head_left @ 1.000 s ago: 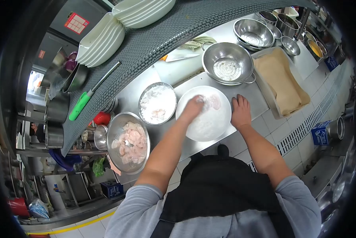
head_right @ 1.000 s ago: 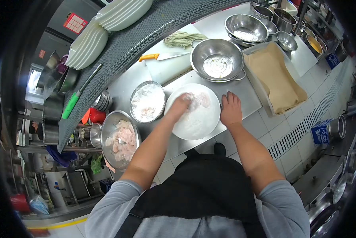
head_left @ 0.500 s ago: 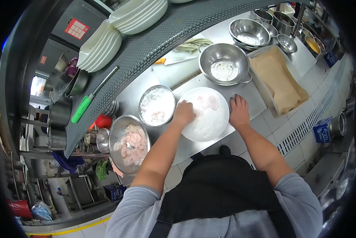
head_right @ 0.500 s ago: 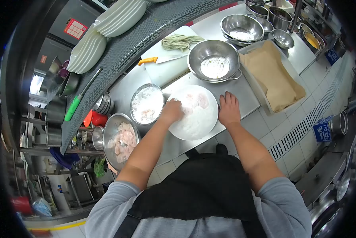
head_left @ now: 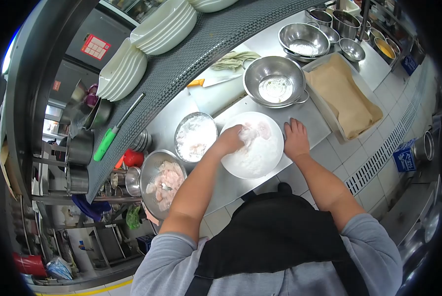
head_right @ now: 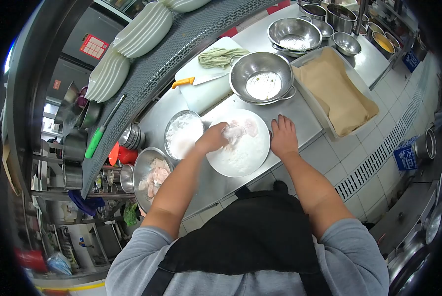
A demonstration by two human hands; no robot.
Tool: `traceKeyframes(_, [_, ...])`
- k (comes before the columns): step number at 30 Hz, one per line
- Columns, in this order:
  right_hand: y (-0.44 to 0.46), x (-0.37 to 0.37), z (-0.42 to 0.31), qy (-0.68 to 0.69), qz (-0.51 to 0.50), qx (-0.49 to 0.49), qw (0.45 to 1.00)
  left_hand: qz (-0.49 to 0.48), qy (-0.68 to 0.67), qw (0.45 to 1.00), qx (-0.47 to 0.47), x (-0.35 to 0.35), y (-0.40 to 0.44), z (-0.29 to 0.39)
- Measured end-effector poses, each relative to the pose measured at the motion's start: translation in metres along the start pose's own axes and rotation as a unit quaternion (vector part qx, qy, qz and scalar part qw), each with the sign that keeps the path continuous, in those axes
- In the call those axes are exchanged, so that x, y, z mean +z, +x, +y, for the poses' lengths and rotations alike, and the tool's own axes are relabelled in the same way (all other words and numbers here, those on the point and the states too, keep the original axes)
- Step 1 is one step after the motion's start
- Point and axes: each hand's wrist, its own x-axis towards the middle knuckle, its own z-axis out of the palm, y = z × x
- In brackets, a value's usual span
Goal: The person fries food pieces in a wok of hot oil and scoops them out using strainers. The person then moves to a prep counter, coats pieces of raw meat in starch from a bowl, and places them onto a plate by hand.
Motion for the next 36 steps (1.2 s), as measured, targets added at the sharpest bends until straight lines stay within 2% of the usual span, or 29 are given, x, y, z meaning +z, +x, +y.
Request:
traceKeyframes(3, [0.001,0.002,0.0,0.003,0.001,-0.001,1.0,-0.062,0.031,0.994,0.089,-0.017,0.016,0.032])
traceKeyframes(4, [0.001,0.002,0.0,0.006,0.001,0.001,1.0,-0.06,0.027,0.994,0.086,-0.014,0.026,0.032])
traceKeyframes(6, [0.001,0.0,-0.001,0.003,-0.003,-0.001,1.0,0.097,0.1,0.969,0.206,-0.013,0.037,0.037])
traceKeyframes(8, [0.002,0.0,-0.001,0.0,-0.005,0.0,1.0,0.119,0.081,0.974,0.173,-0.022,0.039,0.045])
traceKeyframes(10, [0.001,0.001,0.0,0.005,-0.008,-0.001,1.0,0.098,0.061,0.992,0.058,-0.034,0.03,0.051])
traceKeyframes(11, [0.001,0.0,0.0,0.006,-0.009,-0.001,1.0,0.104,0.068,0.992,0.036,-0.037,0.021,0.049])
traceKeyframes(14, [0.002,0.001,-0.001,0.01,-0.014,0.01,1.0,0.202,0.1,0.973,0.045,-0.048,0.022,-0.017])
traceKeyframes(16, [0.0,0.003,0.001,-0.006,-0.005,-0.003,1.0,0.086,0.179,0.979,-0.044,-0.075,0.016,-0.054])
traceKeyframes(18, [0.001,0.002,0.001,-0.002,-0.008,0.001,1.0,0.097,0.21,0.97,-0.074,-0.085,0.003,-0.085])
traceKeyframes(20, [0.002,0.001,-0.002,0.004,-0.011,0.0,1.0,-0.026,0.197,0.975,-0.1,-0.088,-0.018,-0.1])
traceKeyframes(24, [0.002,0.0,-0.003,-0.007,-0.017,0.001,1.0,-0.032,0.162,0.978,-0.128,-0.069,-0.039,-0.102])
traceKeyframes(26, [0.002,0.001,-0.003,-0.011,-0.018,-0.002,1.0,0.039,0.148,0.98,-0.128,-0.066,-0.039,-0.111])
traceKeyframes(27, [0.002,0.002,-0.003,-0.012,-0.017,0.001,1.0,0.042,0.145,0.98,-0.13,-0.07,-0.041,-0.113])
traceKeyframes(29, [0.002,0.002,-0.004,-0.013,-0.016,0.001,1.0,0.095,0.013,0.988,-0.123,-0.082,-0.045,-0.118])
traceKeyframes(33, [0.001,-0.001,-0.006,-0.008,-0.021,0.007,1.0,0.114,0.016,0.984,-0.135,-0.078,-0.047,-0.119])
traceKeyframes(35, [0.002,-0.001,-0.008,-0.008,-0.025,0.011,1.0,0.031,0.151,0.961,-0.229,-0.065,-0.039,-0.108])
traceKeyframes(36, [0.002,0.001,-0.007,-0.013,-0.019,0.009,1.0,0.032,0.151,0.961,-0.227,-0.065,-0.038,-0.106])
